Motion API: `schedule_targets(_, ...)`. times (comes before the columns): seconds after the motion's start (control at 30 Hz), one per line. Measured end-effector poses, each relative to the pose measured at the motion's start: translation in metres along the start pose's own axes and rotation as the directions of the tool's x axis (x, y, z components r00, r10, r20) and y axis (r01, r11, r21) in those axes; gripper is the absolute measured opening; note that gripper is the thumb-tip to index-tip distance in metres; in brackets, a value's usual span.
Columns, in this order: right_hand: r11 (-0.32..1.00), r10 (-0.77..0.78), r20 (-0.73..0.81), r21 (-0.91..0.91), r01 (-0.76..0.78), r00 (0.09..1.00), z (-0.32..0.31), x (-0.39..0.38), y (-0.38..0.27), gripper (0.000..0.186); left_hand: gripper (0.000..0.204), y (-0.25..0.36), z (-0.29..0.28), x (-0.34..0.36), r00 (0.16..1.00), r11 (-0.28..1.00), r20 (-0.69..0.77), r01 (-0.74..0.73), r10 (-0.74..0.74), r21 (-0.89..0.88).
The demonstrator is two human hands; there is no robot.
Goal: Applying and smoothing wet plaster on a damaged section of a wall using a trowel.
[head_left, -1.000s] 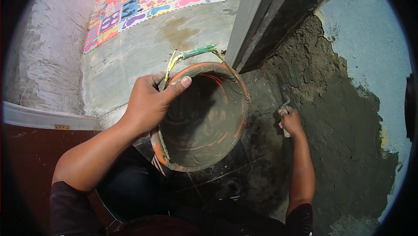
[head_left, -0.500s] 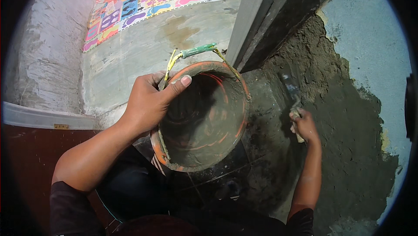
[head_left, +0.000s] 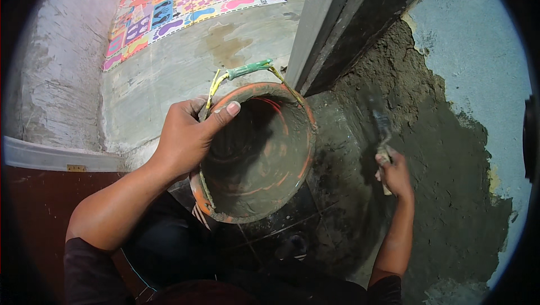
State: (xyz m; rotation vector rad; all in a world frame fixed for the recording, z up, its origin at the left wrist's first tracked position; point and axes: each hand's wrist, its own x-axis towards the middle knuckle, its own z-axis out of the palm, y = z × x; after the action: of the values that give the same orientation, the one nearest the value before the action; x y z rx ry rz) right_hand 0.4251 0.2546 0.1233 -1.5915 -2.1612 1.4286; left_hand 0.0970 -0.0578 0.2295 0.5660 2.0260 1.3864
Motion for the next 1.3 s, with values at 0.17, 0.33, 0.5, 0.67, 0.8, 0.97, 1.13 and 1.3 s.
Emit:
schedule_targets(0.17,0.999,-0.011,0.083,-0.044,0.015,0.996,0.041,0.061,0.011,0.051,0.041,0.002,0.005,-0.001,1.0,1.0,-0.001,0.017,-0.017,-0.006)
schedule_targets(0.33,1.0,-0.02,0.064,-0.004,0.021,0.998,0.038,0.08,0.019,0.05,0.042,0.001,0.003,-0.003,1.0,1.0,-0.02,0.008,-0.007,0.011)
schedule_targets(0.5,1.0,-0.029,0.056,0.005,0.029,0.998,0.014,0.052,0.0,0.047,0.043,-0.003,0.002,-0.002,0.999,0.999,-0.022,0.029,-0.029,0.015)
schedule_targets(0.67,0.978,-0.206,-0.141,0.004,0.208,0.968,0.0,0.01,-0.001,0.052,0.043,-0.004,0.002,0.0,1.0,1.0,-0.022,0.013,-0.012,0.028)
schedule_targets(0.8,0.999,-0.046,-0.005,-0.016,0.046,0.999,0.01,0.016,0.022,0.055,0.041,-0.002,0.003,-0.002,1.0,1.0,-0.013,0.004,-0.005,-0.025)
schedule_targets(0.97,0.985,-0.029,0.036,-0.166,0.035,0.999,0.025,0.046,0.04,0.053,0.04,0.0,0.006,-0.003,1.0,0.999,0.011,0.024,-0.024,-0.025)
schedule_targets(1.13,0.997,-0.055,0.01,-0.05,0.055,0.998,-0.013,0.023,0.022,0.05,0.039,0.001,0.005,-0.004,1.0,1.0,-0.013,0.017,-0.017,-0.008)
schedule_targets(1.3,0.99,-0.126,-0.096,-0.072,0.119,0.987,-0.032,-0.039,0.005,0.045,0.038,0.001,0.004,0.001,0.997,0.998,-0.031,0.065,-0.064,0.014)
